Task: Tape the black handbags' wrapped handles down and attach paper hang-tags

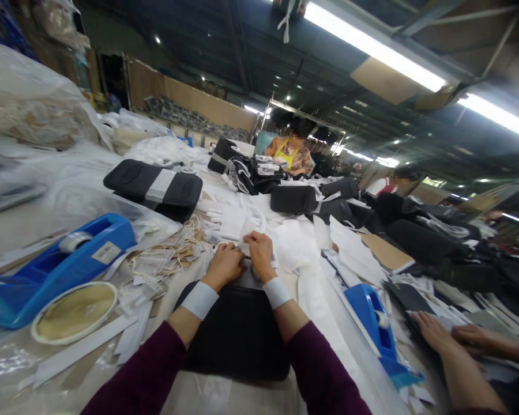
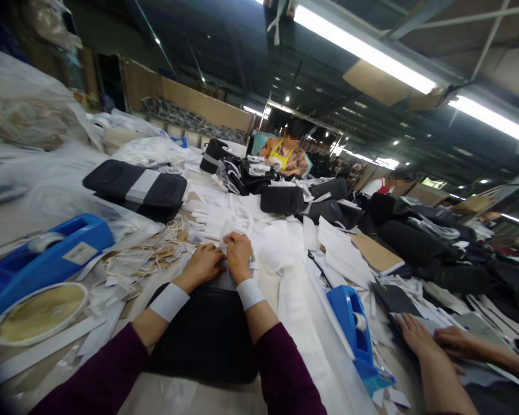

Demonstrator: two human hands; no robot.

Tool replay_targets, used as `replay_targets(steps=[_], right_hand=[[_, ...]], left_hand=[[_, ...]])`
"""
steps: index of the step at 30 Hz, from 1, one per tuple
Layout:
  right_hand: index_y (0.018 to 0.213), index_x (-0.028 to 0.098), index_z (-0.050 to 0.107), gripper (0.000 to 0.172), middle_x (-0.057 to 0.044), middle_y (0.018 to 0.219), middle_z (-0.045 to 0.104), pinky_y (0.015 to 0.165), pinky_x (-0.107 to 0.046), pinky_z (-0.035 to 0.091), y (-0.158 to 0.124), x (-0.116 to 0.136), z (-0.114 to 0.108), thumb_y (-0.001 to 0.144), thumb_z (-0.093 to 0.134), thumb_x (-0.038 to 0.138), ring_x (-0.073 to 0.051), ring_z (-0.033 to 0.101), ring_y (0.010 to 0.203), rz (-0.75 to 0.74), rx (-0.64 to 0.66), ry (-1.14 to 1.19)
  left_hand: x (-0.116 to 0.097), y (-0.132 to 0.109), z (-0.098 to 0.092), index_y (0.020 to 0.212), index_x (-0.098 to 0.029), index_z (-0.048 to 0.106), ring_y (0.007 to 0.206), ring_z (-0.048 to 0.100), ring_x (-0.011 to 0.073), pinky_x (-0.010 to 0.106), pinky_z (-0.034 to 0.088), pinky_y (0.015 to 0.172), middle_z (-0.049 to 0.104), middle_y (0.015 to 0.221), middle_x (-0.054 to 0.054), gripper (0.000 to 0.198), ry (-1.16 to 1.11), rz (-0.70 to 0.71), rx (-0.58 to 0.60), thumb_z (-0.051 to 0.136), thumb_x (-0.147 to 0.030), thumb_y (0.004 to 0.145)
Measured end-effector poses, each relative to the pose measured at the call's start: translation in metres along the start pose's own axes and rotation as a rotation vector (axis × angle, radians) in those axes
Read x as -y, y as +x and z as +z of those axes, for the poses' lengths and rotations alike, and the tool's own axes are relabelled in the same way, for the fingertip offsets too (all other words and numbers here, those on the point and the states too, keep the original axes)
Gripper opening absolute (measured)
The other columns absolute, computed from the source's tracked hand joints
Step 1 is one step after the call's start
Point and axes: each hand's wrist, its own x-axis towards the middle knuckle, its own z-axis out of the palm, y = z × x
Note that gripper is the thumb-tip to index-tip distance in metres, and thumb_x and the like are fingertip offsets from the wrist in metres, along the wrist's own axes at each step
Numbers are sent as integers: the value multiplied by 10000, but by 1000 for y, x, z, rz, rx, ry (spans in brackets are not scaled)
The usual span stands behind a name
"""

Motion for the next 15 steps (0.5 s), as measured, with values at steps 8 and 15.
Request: replay_targets(steps=[8, 15], right_hand=[[747, 207, 703, 200, 7, 746, 625, 717, -254, 360, 18, 4, 8, 843, 533, 249, -147, 523, 738, -28, -74, -4], [724, 185, 671, 220, -5, 743, 604, 720, -267, 361, 51, 23, 1, 866, 515, 247, -155, 501, 737, -77, -174, 21]], left_hand=[[0, 2, 1, 1043, -201, 716, 1091, 525, 300, 441, 342, 943, 700, 1036, 115, 281, 59, 18, 34, 627, -305, 797], [2, 2, 3, 1029, -221, 713, 1104, 523, 293, 431, 345, 945, 704, 1035, 91, 263, 80, 15, 31, 633, -310, 795]])
